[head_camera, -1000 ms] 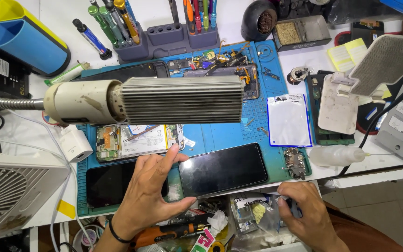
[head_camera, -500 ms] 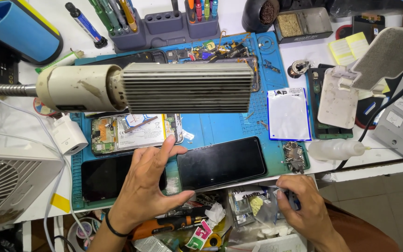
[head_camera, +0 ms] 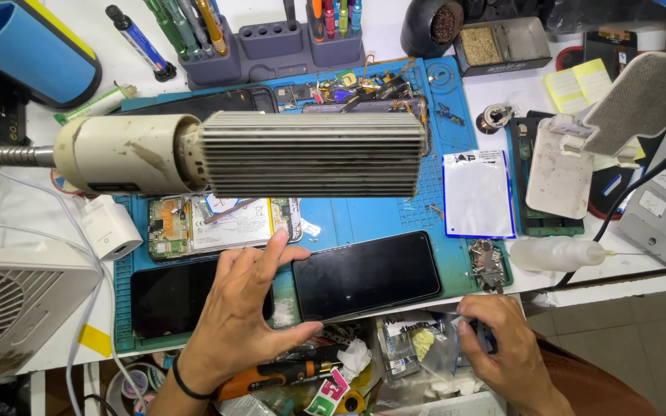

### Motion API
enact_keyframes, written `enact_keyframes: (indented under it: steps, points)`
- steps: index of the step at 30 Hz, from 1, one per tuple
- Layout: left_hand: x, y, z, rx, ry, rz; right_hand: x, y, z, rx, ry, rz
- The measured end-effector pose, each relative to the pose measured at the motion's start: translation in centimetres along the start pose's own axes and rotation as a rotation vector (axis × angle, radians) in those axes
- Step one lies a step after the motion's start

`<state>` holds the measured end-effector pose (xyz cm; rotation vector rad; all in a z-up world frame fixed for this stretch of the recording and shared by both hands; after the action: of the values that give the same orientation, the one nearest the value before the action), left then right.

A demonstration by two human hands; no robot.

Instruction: Applying a screen protector to a smartphone, including cleaning the screen and aligning the protector.

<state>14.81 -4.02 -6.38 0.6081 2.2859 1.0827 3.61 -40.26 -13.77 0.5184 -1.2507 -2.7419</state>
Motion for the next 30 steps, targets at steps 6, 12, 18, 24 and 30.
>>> enact_keyframes:
  steps: [6, 12, 18, 24, 30]
  points:
    - [0.0, 0.1, -0.1, -0.006, -0.011, -0.007, -0.1, 0.2, 0.2, -0.002, -0.006, 0.007]
    - [0.3, 0.0, -0.1, -0.006, -0.012, -0.007, -1.1, 1.8, 1.3, -0.037, 0.140, 0.025]
    - [0.7, 0.3, -0.6, -0.030, -0.033, -0.025, -4.9, 5.2, 3.2, 0.185, 0.384, 0.098]
    - [1.3, 0.4, -0.9, -0.034, -0.025, -0.019, -14.1, 5.8, 8.9, 0.354, 0.481, 0.419]
    - [1.5, 1.0, -1.4, -0.018, -0.020, -0.018, -16.0, 2.8, 9.4, 0.413, 0.538, 0.571]
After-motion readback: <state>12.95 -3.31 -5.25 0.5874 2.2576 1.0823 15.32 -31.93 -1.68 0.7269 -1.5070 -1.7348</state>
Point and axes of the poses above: each hand's wrist, its own x-axis away from the middle knuckle, its own y-axis out of the back of the hand, z = x × y, the point moved 1 cm from there along -x, towards the middle knuckle, and after that the axes turned 4 degrees about z, right-handed, at the moved point
